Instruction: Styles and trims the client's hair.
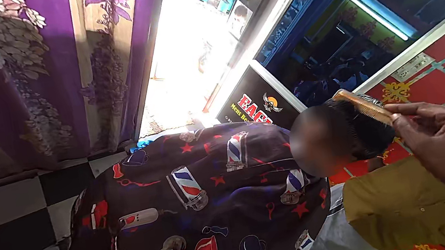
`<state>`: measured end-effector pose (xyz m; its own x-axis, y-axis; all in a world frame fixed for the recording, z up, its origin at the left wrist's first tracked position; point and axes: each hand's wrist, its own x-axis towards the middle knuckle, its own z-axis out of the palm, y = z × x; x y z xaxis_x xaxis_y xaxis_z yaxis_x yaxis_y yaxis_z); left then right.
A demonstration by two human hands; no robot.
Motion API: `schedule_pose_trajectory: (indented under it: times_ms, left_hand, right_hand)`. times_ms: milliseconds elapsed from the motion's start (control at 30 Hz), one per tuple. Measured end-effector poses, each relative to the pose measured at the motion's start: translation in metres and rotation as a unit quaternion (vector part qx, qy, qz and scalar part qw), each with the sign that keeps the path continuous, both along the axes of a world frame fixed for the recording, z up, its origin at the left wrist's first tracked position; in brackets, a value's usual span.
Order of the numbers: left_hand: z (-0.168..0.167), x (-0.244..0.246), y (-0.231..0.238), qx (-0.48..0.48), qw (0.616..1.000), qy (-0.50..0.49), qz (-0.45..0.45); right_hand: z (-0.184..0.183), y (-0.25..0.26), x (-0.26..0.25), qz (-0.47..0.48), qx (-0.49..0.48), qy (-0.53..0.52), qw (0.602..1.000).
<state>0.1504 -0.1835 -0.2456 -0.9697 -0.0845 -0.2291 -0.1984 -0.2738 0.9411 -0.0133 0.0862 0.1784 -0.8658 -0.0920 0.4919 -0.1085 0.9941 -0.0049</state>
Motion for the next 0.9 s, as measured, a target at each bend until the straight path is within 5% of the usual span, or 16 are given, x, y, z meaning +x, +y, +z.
schedule_pose_trajectory:
  times_ms: [233, 533, 733, 900]
  left_hand:
    - [-0.014, 0.002, -0.017, 0.018, 0.999, -0.025, 0.01]
    - [-0.029, 0.003, -0.037, 0.018, 0.999, -0.034, 0.02]
    - [-0.039, 0.003, -0.044, 0.025, 0.999, -0.034, 0.01]
    - [-0.036, 0.001, -0.047, 0.037, 0.999, -0.032, 0.022]
  right_hand:
    - [-0.076, -0.042, 0.031, -0.01, 0.244, 0.08, 0.966]
    - [-0.123, -0.037, 0.027, -0.032, 0.332, 0.056, 0.941]
    - [-0.07, -0.067, 0.025, 0.041, 0.233, 0.001, 0.971]
    - [-0.014, -0.134, 0.019, -0.17, 0.141, 0.013, 0.975]
